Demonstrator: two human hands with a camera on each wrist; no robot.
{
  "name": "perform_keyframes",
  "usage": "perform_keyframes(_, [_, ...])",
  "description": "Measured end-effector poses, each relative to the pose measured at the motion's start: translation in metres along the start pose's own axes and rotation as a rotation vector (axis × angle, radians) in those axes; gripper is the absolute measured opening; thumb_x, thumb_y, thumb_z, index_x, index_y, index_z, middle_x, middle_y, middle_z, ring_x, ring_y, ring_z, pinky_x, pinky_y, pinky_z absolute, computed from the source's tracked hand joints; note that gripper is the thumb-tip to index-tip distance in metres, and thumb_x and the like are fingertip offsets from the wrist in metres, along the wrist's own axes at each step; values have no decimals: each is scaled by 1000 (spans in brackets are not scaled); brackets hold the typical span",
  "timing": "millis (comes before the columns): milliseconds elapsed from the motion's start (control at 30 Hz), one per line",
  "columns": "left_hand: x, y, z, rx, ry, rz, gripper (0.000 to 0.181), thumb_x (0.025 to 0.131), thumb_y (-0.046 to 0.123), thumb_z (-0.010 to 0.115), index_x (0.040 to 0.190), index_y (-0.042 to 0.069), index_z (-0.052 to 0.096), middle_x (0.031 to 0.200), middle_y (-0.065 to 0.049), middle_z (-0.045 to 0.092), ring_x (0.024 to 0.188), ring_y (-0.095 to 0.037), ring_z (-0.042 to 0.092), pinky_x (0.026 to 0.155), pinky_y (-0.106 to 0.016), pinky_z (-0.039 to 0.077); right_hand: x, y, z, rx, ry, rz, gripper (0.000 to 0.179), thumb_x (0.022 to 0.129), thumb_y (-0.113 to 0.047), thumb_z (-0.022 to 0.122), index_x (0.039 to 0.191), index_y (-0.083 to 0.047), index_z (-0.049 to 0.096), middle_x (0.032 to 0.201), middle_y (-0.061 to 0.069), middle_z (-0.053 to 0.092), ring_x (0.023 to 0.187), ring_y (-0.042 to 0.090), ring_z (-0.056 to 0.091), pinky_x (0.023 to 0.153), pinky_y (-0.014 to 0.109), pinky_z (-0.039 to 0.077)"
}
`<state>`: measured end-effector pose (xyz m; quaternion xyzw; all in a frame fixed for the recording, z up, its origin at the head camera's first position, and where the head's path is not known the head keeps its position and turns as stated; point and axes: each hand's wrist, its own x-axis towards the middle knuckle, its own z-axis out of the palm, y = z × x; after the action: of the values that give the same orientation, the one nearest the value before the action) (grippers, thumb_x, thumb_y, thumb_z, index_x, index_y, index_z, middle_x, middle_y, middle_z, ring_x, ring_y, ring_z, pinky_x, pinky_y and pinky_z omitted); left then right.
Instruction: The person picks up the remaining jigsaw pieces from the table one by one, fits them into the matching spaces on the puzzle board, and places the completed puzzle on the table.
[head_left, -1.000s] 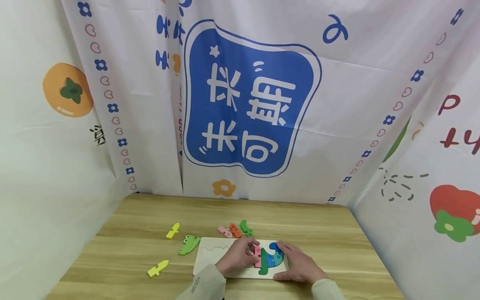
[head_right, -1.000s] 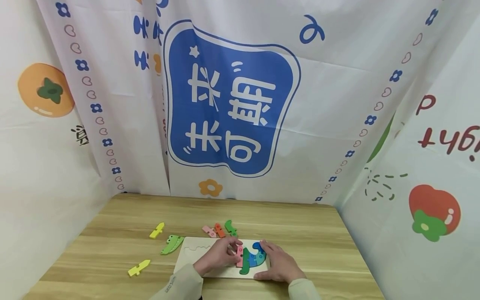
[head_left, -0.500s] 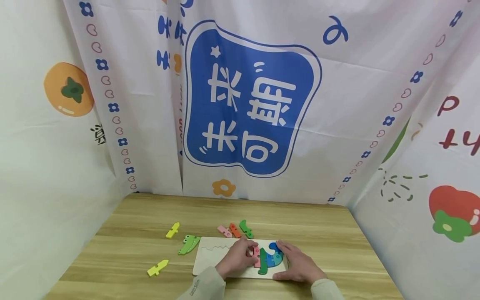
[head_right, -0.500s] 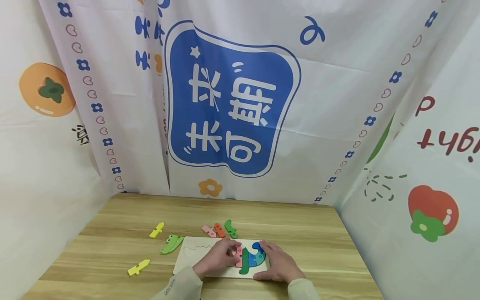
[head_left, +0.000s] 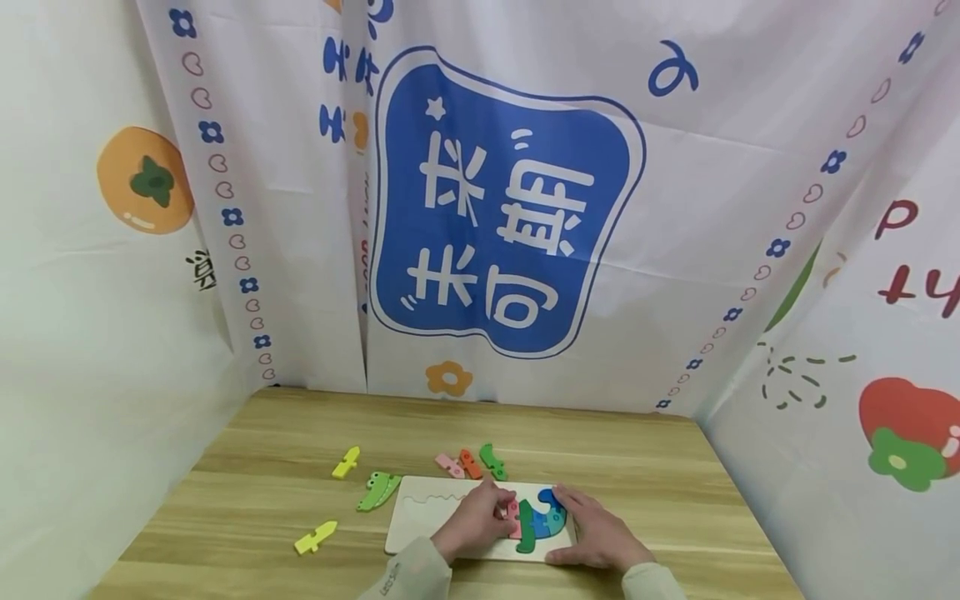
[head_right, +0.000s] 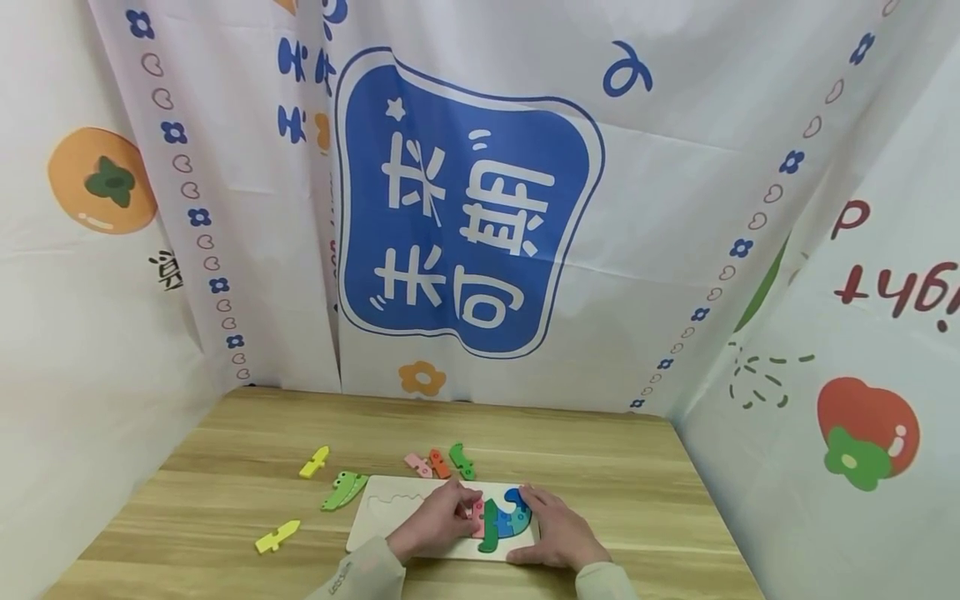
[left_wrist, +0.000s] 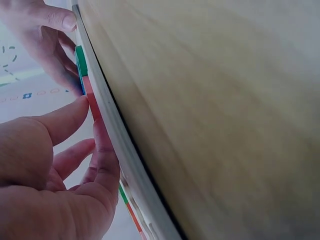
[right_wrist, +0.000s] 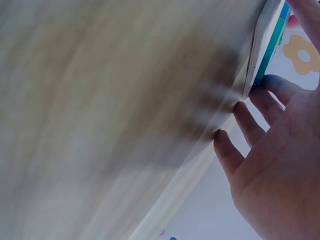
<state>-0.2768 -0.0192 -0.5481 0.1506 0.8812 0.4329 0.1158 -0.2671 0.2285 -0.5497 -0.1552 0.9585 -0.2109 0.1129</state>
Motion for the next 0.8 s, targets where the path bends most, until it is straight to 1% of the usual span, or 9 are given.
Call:
perform_keyframes(100, [-1, -2, -3, -11, -18, 9, 51, 90, 13, 81, 138, 5, 66, 102, -4, 58, 85, -15, 54, 74, -31, 49, 0, -1, -1, 9, -4, 9, 110, 73, -65, 85, 159, -13, 40, 164, 13, 40, 148, 45, 39, 113, 70, 38])
perform_keyframes(233, [-5, -4, -11, -7, -44, 61, 53, 90, 13, 81, 139, 6, 64, 108, -5, 63, 87, -14, 58, 77, -30, 54, -1, -3, -2, 13, -12, 20, 110, 73, -65, 86, 159, -13, 41, 164, 14, 40, 147, 46, 39, 112, 71, 37])
perform_keyframes(333, [-11, -5, -20, 27, -46, 120, 53, 89, 13, 82, 139, 6, 63, 112, -6, 65, 90, -15, 61, 77, -28, 56, -1, -3, -3, 8, -13, 21, 110, 73, -65, 85, 159, -12, 41, 164, 14, 40, 147, 46, 39, 113, 71, 36])
perform_keyframes(400, [-16, -8, -27, 75, -40, 144, 54, 89, 16, 82, 139, 8, 62, 116, -7, 66, 94, -17, 63, 80, -29, 56, -1, -4, -3, 8, -13, 23, 110, 73, -65, 85, 159, -12, 41, 164, 14, 40, 147, 46, 39, 114, 70, 36])
perform_keyframes(467, [-20, -12, -34, 145, -35, 152, 57, 89, 22, 83, 141, 11, 62, 124, -8, 65, 103, -21, 64, 87, -35, 58, -1, -4, -2, 8, -13, 23, 110, 73, -64, 85, 159, -12, 41, 164, 14, 40, 147, 45, 39, 114, 70, 36])
perform_keyframes(533, [-25, -18, -42, 213, -33, 153, 63, 87, 27, 85, 143, 13, 60, 135, -10, 63, 118, -28, 63, 98, -45, 56, -1, -4, -2, 11, -14, 24, 110, 73, -64, 86, 159, -12, 41, 164, 14, 40, 147, 45, 39, 114, 70, 36])
perform_keyframes(633, [-32, -30, -54, 274, -36, 153, 73, 84, 35, 87, 148, 15, 56, 149, -12, 56, 137, -37, 52, 112, -59, 45, 0, -3, -2, 9, -13, 23, 110, 73, -63, 86, 159, -12, 41, 164, 14, 40, 147, 45, 39, 115, 69, 36])
perform_keyframes(700, [-36, -40, -62, 293, -35, 166, 81, 81, 38, 88, 150, 15, 53, 155, -14, 51, 144, -42, 44, 115, -65, 38, 0, -2, -1, 7, -10, 24, 110, 73, -64, 86, 159, -12, 41, 164, 14, 39, 147, 45, 39, 115, 69, 37])
perform_keyframes(800, [-41, -52, -72, 309, -40, 179, 90, 77, 41, 90, 153, 13, 50, 158, -17, 48, 145, -46, 42, 115, -70, 34, 1, -1, 0, 2, -10, 27, 110, 73, -64, 86, 159, -14, 41, 165, 13, 39, 148, 44, 39, 115, 68, 37])
